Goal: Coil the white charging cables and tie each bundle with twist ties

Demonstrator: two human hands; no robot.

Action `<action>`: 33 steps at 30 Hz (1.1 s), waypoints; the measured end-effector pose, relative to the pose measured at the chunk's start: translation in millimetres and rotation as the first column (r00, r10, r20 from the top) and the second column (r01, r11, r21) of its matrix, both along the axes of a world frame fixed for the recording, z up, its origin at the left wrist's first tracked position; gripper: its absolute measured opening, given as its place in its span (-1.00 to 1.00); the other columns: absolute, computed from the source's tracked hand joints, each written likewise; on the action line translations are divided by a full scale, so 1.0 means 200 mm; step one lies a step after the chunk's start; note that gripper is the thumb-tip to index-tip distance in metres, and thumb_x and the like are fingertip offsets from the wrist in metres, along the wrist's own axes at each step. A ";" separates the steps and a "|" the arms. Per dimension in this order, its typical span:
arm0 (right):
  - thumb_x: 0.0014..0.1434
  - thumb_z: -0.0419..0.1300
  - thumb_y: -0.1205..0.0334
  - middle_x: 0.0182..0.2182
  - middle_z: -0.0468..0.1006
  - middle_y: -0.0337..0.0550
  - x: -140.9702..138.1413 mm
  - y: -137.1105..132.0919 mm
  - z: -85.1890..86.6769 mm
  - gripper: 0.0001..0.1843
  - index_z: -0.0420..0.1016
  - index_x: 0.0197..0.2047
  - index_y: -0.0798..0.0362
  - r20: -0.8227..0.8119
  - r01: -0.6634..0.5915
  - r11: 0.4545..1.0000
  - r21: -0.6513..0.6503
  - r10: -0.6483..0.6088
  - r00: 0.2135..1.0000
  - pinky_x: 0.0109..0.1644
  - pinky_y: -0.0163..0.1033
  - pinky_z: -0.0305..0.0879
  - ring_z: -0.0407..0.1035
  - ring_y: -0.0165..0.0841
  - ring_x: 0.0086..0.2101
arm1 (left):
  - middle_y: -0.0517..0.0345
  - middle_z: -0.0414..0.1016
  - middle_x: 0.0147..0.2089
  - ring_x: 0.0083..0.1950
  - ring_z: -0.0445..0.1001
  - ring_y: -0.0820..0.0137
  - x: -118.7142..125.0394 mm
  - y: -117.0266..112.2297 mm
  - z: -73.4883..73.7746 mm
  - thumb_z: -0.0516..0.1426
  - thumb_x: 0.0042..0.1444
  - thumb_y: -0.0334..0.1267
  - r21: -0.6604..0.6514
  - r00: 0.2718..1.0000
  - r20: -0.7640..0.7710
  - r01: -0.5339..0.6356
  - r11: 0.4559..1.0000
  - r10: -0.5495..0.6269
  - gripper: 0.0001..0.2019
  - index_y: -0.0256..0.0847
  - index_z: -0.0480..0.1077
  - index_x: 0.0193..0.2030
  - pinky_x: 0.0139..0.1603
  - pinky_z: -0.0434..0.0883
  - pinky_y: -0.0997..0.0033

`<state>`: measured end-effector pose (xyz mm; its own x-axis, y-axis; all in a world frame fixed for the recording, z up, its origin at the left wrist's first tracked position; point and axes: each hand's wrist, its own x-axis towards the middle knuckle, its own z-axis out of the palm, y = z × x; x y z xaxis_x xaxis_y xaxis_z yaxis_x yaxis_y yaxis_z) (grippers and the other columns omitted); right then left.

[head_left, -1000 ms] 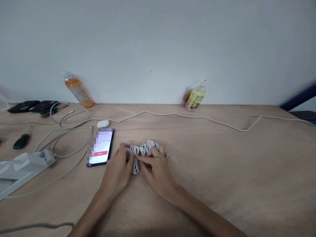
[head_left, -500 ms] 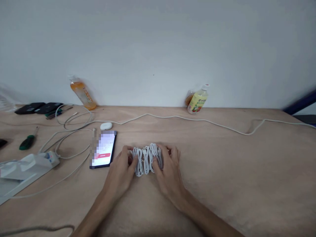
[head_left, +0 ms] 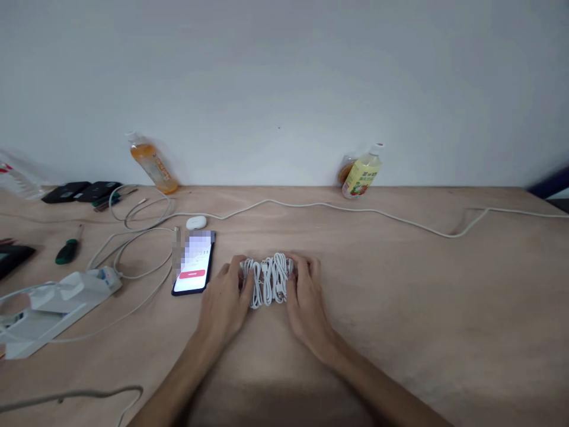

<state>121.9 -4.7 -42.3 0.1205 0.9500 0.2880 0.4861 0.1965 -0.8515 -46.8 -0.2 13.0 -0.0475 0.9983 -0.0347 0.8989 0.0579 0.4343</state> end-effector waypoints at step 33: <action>0.15 0.02 0.56 0.05 0.49 0.01 0.02 -0.01 0.00 -0.36 0.41 0.25 -0.06 -0.014 0.005 1.000 -0.019 -0.005 1.000 0.14 0.10 0.55 0.48 -0.12 -0.02 | -0.12 0.53 0.31 0.18 0.67 -0.14 -0.12 0.07 0.01 0.53 0.04 0.04 -0.143 0.957 0.082 0.288 0.947 -0.279 -0.02 -0.04 0.28 0.56 0.18 0.63 -0.12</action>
